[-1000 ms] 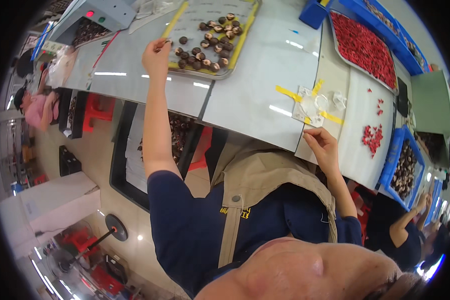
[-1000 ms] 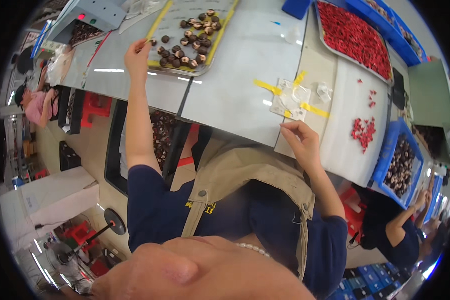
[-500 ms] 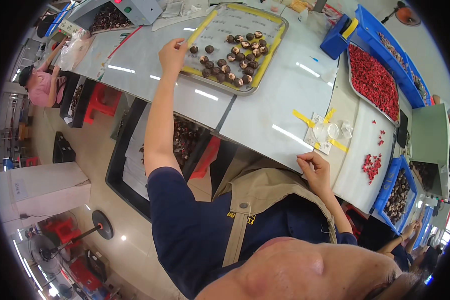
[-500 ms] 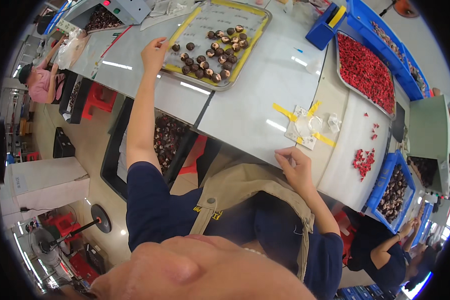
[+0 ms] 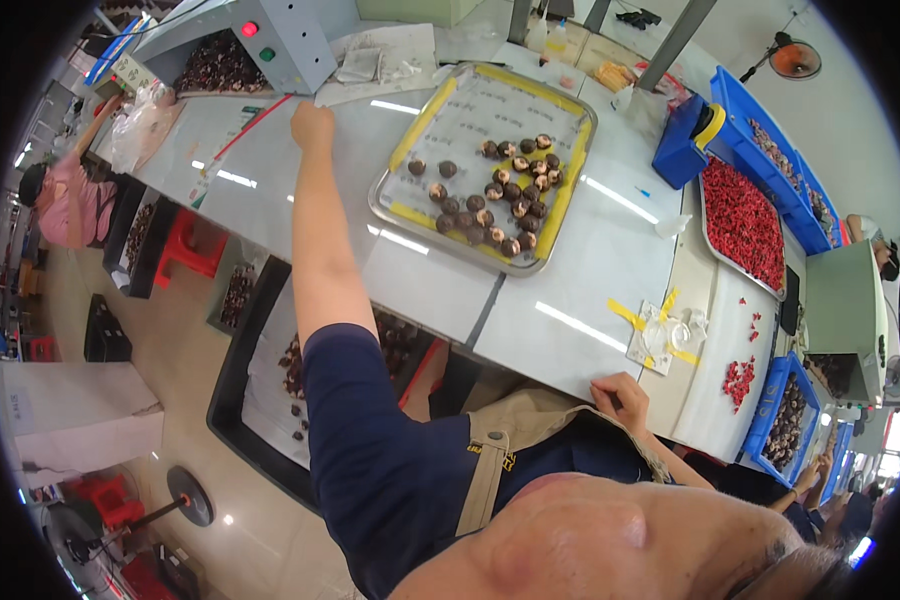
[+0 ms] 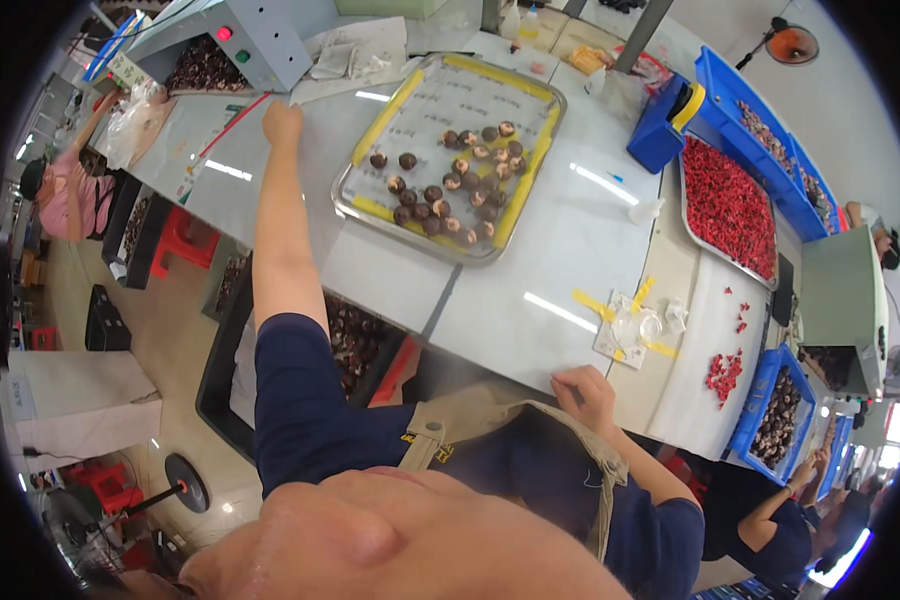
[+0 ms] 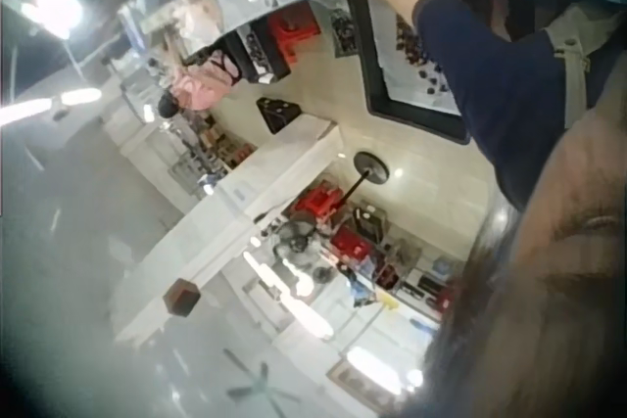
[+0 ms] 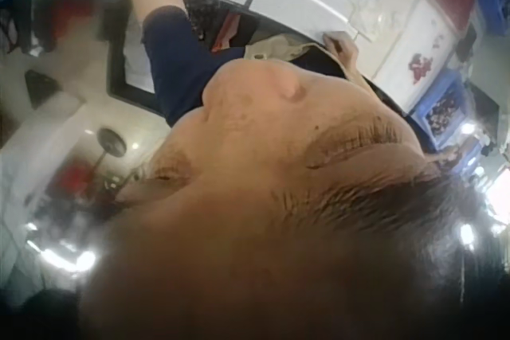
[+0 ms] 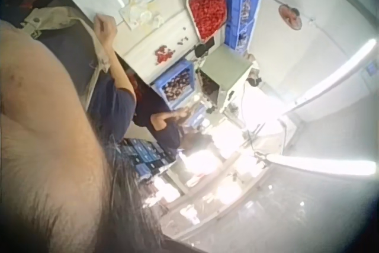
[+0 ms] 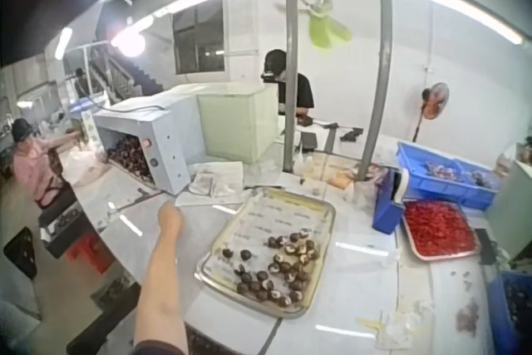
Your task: Assembling small decorative plastic or foam components at a factory workbench.
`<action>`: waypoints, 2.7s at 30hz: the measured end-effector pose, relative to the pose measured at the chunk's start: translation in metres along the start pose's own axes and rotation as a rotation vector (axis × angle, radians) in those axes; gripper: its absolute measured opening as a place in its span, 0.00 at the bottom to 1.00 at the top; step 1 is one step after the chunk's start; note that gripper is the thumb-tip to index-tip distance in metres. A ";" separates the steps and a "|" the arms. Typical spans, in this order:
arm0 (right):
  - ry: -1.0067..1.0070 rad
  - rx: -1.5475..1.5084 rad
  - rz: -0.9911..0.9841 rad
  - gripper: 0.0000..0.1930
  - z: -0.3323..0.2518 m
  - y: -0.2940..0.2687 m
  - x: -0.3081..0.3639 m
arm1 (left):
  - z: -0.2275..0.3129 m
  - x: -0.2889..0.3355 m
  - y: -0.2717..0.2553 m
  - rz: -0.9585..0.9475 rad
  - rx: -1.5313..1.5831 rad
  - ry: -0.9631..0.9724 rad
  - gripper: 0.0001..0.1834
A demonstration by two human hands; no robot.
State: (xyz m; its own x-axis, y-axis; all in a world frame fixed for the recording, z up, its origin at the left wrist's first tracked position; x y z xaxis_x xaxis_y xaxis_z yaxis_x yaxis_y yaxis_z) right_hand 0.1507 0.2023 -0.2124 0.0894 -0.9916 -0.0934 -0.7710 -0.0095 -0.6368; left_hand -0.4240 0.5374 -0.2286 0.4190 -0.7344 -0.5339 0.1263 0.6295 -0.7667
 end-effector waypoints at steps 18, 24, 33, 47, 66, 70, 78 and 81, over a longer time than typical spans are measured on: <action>0.109 -0.075 0.013 0.07 0.002 -0.005 -0.010 | 0.037 -0.044 0.056 -0.005 0.026 -0.405 0.17; 0.148 -0.097 0.016 0.07 0.009 -0.007 -0.011 | 0.027 -0.066 0.092 -0.191 0.112 -0.285 0.20; 0.168 -0.106 -0.025 0.07 0.016 -0.007 -0.013 | 0.233 -0.062 0.111 -0.394 0.155 0.457 0.20; 0.219 -0.156 -0.062 0.11 0.027 -0.010 -0.006 | 0.307 -0.050 0.144 -0.726 -0.011 0.540 0.22; 0.281 -0.205 -0.052 0.10 0.032 -0.013 -0.007 | 0.358 -0.042 0.094 -0.318 0.186 0.947 0.08; 0.236 -0.217 -0.031 0.09 0.030 -0.015 -0.007 | 0.418 0.014 0.072 -0.375 0.387 1.159 0.09; 0.210 -0.246 -0.025 0.10 0.031 -0.016 -0.006 | 0.504 0.151 0.085 -0.504 0.314 1.611 0.06; 0.186 -0.243 -0.028 0.08 0.029 -0.015 -0.012 | 0.501 0.164 0.078 -0.542 0.299 1.603 0.06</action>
State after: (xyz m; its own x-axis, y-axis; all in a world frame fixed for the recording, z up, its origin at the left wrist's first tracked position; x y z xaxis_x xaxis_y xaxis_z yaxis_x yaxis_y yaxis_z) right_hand 0.1800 0.2179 -0.2241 0.0126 -0.9969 0.0774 -0.9003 -0.0450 -0.4330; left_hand 0.1047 0.5934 -0.1977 -0.9494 -0.2468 -0.1945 0.1670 0.1279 -0.9776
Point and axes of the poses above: each hand's wrist, its own x-axis away from the middle knuckle, its own y-axis out of the palm, z = x × y, the point moved 8 cm from there along -x, towards the middle knuckle, and after that the axes turned 15 degrees about y, right-handed, at the moved point
